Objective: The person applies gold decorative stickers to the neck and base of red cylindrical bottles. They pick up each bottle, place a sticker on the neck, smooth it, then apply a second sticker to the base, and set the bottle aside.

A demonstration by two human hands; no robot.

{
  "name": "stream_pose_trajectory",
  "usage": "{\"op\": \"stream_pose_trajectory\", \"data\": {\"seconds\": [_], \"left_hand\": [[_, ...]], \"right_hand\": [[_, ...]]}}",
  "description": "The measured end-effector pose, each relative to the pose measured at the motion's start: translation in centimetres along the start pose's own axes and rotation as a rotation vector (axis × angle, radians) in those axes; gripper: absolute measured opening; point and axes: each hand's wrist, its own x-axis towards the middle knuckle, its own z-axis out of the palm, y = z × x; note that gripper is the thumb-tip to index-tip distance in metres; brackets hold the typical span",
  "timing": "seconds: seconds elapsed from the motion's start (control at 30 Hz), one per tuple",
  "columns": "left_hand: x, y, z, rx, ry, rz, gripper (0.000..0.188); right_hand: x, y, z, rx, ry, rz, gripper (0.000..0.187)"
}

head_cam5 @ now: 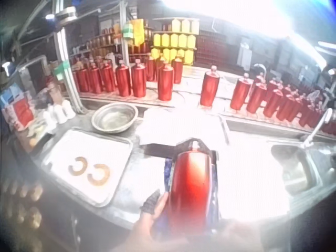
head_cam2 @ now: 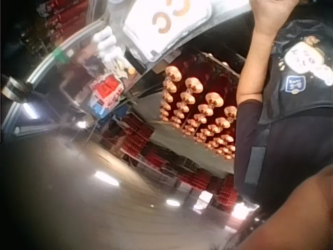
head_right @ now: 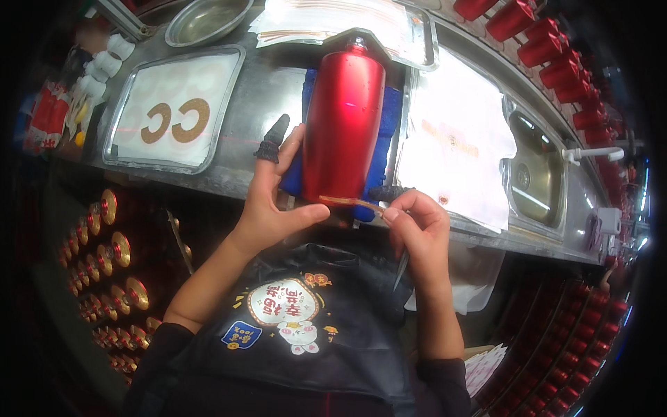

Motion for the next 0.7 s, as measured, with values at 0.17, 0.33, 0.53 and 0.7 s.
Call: {"op": "stream_pose_trajectory", "data": {"seconds": [0.17, 0.33, 0.53, 0.7], "left_hand": [[0.4, 0.1, 0.9, -0.133, 0.034, -0.044, 0.099], [0.6, 0.1, 0.6, -0.206, 0.039, -0.115, 0.097], [0.8, 0.3, -1.1, -0.447, -0.042, -0.160, 0.091], [0.6, 0.5, -1.2, -0.518, -0.045, -0.219, 0.085]], "right_hand": [[-0.3, -0.2, -0.1, -0.011, 0.033, -0.042, 0.014], [-0.2, -0.2, 0.2, 0.007, 0.022, -0.059, 0.015], [0.1, 0.1, 0.9, 0.006, -0.005, -0.077, 0.013], [0.0, -0.2, 0.5, 0.082, -0.025, -0.044, 0.009]]}}
